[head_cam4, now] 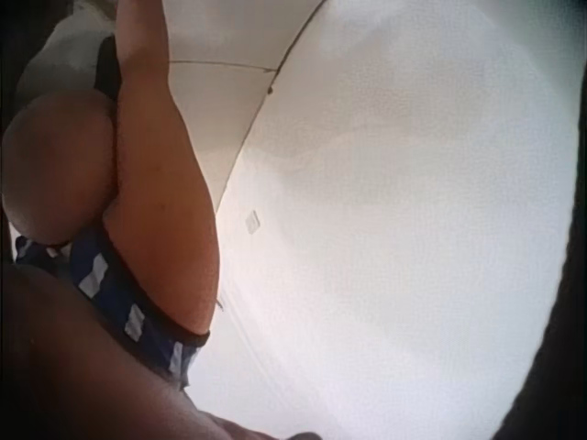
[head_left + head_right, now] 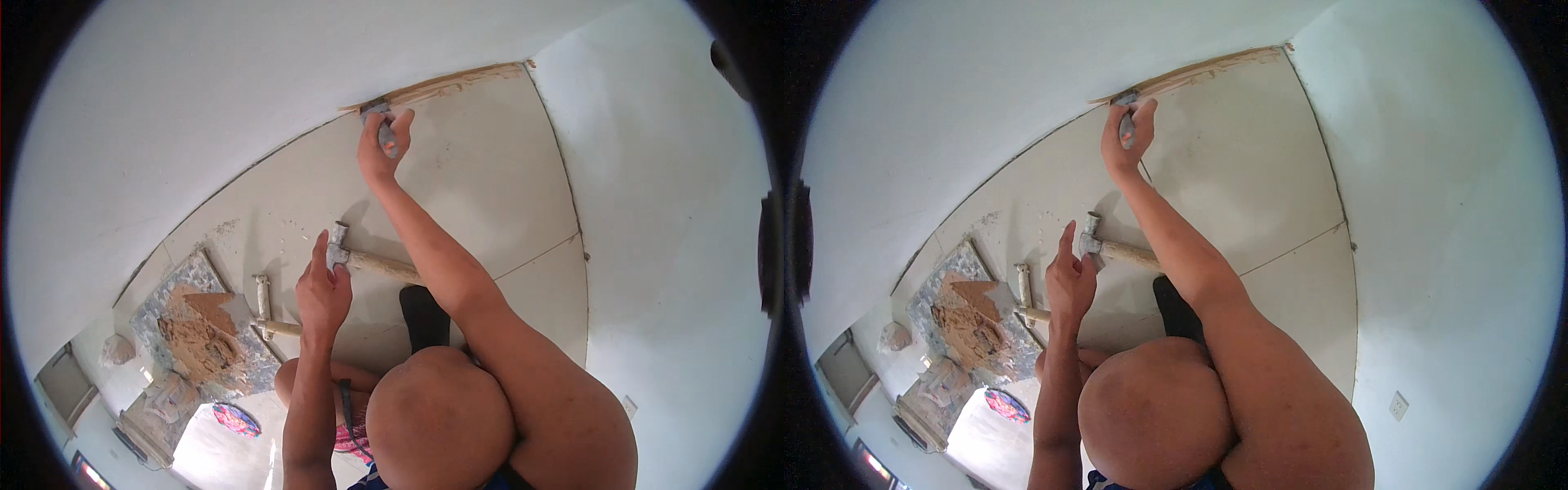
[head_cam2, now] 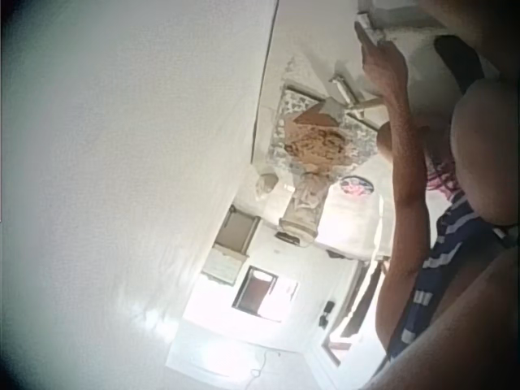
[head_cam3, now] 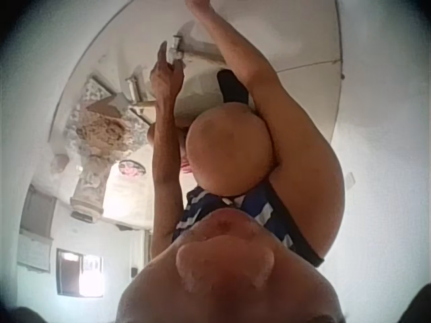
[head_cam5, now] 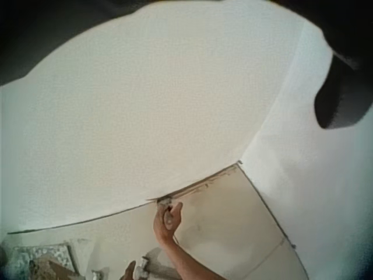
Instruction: Repairing and sealing gaps in floor tiles using putty, a brush, and a cloth.
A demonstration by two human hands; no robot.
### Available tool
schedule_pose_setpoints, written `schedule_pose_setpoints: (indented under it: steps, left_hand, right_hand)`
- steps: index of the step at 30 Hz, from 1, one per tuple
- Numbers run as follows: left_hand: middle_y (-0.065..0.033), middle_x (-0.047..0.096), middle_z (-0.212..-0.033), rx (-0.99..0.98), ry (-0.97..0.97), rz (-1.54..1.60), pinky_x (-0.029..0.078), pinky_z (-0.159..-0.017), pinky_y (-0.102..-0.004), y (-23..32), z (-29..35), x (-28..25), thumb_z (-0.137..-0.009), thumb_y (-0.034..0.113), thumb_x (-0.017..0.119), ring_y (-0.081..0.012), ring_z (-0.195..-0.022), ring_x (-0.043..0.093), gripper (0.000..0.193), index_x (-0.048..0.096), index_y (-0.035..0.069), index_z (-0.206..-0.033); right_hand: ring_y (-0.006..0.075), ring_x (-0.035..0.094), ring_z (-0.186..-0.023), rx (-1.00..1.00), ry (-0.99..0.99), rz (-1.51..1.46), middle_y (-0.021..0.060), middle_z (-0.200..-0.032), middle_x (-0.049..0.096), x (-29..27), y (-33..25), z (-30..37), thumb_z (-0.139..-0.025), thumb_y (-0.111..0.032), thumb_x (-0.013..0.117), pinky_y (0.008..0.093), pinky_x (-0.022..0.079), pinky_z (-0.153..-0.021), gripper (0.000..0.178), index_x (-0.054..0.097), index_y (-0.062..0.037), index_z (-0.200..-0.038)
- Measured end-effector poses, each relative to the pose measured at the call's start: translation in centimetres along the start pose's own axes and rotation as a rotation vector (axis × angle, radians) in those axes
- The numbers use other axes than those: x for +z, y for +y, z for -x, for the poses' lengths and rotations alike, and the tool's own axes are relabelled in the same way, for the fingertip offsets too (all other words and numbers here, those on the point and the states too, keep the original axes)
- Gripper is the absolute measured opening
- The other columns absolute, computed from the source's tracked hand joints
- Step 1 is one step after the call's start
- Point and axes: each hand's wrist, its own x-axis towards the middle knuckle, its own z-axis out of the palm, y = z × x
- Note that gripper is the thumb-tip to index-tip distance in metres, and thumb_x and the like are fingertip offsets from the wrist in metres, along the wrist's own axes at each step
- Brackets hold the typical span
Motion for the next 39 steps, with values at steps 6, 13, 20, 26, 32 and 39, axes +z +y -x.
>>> schedule_pose_setpoints:
  steps: [6, 13, 20, 26, 32, 39]
  left_hand:
    - [-0.0165, 0.059, -0.068, -0.029, 0.030, 0.038, 0.045, -0.054, -0.0388, -1.3, 1.4, 0.3, -0.077, 0.003, 0.055, -0.0261, -0.052, 0.055, 0.056, 0.046, 0.004, -0.133]
    - [-0.0095, 0.052, -0.053, -0.002, 0.023, 0.040, 0.044, -0.051, -0.0348, -2.2, 2.7, 1.0, -0.079, 0.004, 0.055, -0.0188, -0.047, 0.052, 0.057, 0.045, 0.009, -0.135]
    - [-0.0176, 0.057, -0.069, 0.013, -0.054, 0.114, 0.046, -0.055, -0.0390, -1.6, 3.4, 2.0, -0.077, 0.002, 0.055, -0.0264, -0.054, 0.055, 0.058, 0.045, 0.005, -0.134]
    - [-0.0174, 0.058, -0.069, 0.021, -0.095, 0.093, 0.046, -0.057, -0.0408, -2.5, 4.1, 1.7, -0.077, 0.004, 0.056, -0.0283, -0.055, 0.056, 0.059, 0.045, 0.010, -0.134]
    - [-0.0108, 0.051, -0.059, 0.049, -0.071, 0.117, 0.044, -0.054, -0.0345, -2.9, 4.2, 2.4, -0.078, 0.002, 0.057, -0.0210, -0.051, 0.051, 0.058, 0.045, 0.009, -0.134]
    - [-0.0109, 0.052, -0.060, 0.034, -0.080, 0.113, 0.044, -0.054, -0.0344, -3.5, 4.1, 2.3, -0.078, 0.002, 0.056, -0.0200, -0.052, 0.051, 0.057, 0.045, 0.009, -0.134]
  right_hand:
    - [0.0163, 0.046, -0.057, 0.086, -0.073, -0.041, 0.0107, -0.064, 0.049, -1.2, -2.4, 1.5, -0.085, -0.009, 0.050, 0.0333, 0.039, -0.052, 0.018, 0.034, -0.0006, -0.081]
    - [0.0163, 0.048, -0.066, 0.178, -0.201, -0.070, 0.0099, -0.074, 0.052, -1.3, -1.4, 0.5, -0.083, -0.013, 0.055, 0.0336, 0.041, -0.060, 0.018, 0.042, -0.0006, -0.081]
    - [0.0142, 0.049, -0.068, 0.307, -0.359, -0.142, 0.0081, -0.072, 0.052, -2.6, 2.4, -1.4, -0.081, -0.017, 0.059, 0.0333, 0.042, -0.061, 0.023, 0.041, -0.0014, -0.079]
    - [0.0133, 0.050, -0.070, 0.283, -0.394, -0.153, 0.0081, -0.074, 0.054, -4.2, 2.2, -3.4, -0.081, -0.016, 0.059, 0.0328, 0.044, -0.063, 0.021, 0.044, -0.0017, -0.080]
    - [0.0152, 0.051, -0.069, 0.233, -0.403, -0.082, 0.0098, -0.073, 0.054, -3.8, 4.4, -5.2, -0.082, -0.020, 0.057, 0.0327, 0.044, -0.064, 0.023, 0.045, 0.0004, -0.082]
    - [0.0144, 0.050, -0.069, 0.358, -0.401, -0.052, 0.0087, -0.073, 0.054, -2.3, 6.3, -6.9, -0.081, -0.023, 0.058, 0.0339, 0.043, -0.063, 0.026, 0.048, 0.0009, -0.081]
